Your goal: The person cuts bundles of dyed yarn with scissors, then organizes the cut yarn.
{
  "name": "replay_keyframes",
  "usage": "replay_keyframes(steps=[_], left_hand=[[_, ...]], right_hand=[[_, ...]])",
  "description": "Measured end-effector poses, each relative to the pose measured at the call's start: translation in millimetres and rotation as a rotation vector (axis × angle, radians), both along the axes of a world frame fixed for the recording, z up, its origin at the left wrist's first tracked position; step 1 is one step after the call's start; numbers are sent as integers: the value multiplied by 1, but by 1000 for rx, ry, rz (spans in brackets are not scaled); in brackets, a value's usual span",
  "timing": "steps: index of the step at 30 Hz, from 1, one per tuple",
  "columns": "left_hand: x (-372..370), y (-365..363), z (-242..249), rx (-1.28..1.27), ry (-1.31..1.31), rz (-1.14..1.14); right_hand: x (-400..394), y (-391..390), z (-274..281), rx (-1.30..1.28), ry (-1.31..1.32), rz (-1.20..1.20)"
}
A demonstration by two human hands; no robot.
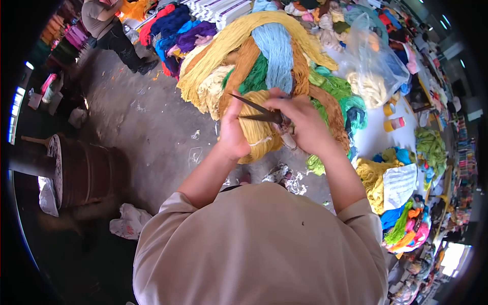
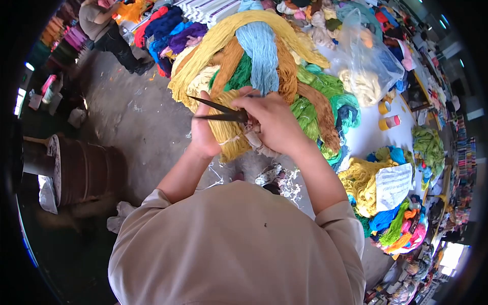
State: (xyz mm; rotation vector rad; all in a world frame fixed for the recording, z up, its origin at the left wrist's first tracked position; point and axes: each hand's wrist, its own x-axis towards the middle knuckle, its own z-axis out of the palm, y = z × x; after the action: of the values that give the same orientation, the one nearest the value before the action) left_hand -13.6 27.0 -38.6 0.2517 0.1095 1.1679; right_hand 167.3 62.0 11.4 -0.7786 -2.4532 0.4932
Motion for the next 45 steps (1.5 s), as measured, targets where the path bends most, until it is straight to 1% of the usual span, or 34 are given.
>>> replay_keyframes(steps=[2, 3, 4, 5, 6, 8, 10, 11, 13, 14, 15, 17, 19, 20, 22, 23, 24, 25, 27, 28, 29, 30, 31, 32, 33, 35, 36, 37, 39, 40, 41, 42, 43, 45], left_hand=[[-12, 3, -1, 39, -23, 37], [-18, 4, -1, 56, -37, 79], [-26, 6, -4, 57, -108, 93], [-32, 8, -3, 48, -107, 119], [-35, 8, -3, 37, -105, 144], [-30, 7, -6, 38, -171, 110], [-19, 6, -8, -4, -199, 84], [-17, 9, -12, -7, -200, 74], [-17, 15, -24, 151, -241, 73], [-24, 20, -24, 18, -317, 143], [-28, 25, -25, 10, -239, 174], [-35, 33, -29, 30, -101, 194], [-38, 37, -33, 103, -35, 200], [-35, 35, -19, 74, 61, 315], [-60, 47, -40, 245, -103, 206], [-58, 42, -29, 149, 13, 300], [-56, 40, -29, 146, 9, 305], [-53, 38, -30, 150, 124, 325], [-43, 34, -26, 115, 317, 374], [-40, 34, -26, 114, 323, 368], [-37, 35, -28, 130, 459, 397], [-34, 37, -29, 150, 592, 425], [-30, 38, -30, 216, 736, 415], [-23, 39, -29, 272, 809, 408], [-18, 40, -29, 329, 880, 402], [-8, 42, -30, 482, 802, 260], [-2, 38, -25, 540, 760, 171], [4, 32, -16, 599, 839, 148], [10, 31, -48, 441, 942, -110], [11, 39, -60, 757, 1302, 125], [14, 46, -84, 553, 1187, 215], [20, 48, -81, 349, 1061, 312], [13, 44, -76, 307, 573, 188], [1, 33, -11, 313, 179, 95]], right_hand=[[7, -11, -14, -110, 102, -41], [13, -17, -20, -330, 256, 16], [23, -29, -20, -529, 336, -6], [30, -43, -16, -732, 414, -31], [38, -52, -19, -780, 450, -52], [52, -65, -32, -930, 459, -65], [67, -78, -41, -1162, 656, -101], [75, -80, -42, -1137, 799, -81], [98, -75, -51, -1018, 1079, -3], [108, -70, -44, -846, 1109, -11], [110, -70, -31, -758, 1203, -95], [124, -66, -17, -692, 1212, -79], [145, -68, -18, -798, 954, -63], [149, -74, -22, -858, 853, -157], [157, -90, -34, -1009, 740, -371], [151, -98, -32, -1074, 765, -523], [158, -100, -41, -1081, 798, -502], [167, -101, -56, -1091, 833, -479], [164, -101, -58, -943, 1030, -495], [165, -96, -54, -864, 1086, -441], [161, -87, -45, -837, 1200, -275], [157, -78, -30, -769, 1223, -251], [158, -69, -11, -784, 1193, -175], [147, -63, 11, -811, 1212, -104], [130, -55, 37, -793, 1192, 28], [99, -38, 77, -858, 1088, 239], [79, -34, 96, -947, 1071, 266], [52, -22, 101, -924, 1085, 260], [-9, 10, 112, -396, 822, 515], [-26, 17, 117, -135, 671, 621], [-36, 8, 139, -380, 503, 409], [-44, 0, 161, -614, 320, 200], [-48, 13, 138, -221, 425, 195], [-41, 21, 119, -346, 561, -40]])
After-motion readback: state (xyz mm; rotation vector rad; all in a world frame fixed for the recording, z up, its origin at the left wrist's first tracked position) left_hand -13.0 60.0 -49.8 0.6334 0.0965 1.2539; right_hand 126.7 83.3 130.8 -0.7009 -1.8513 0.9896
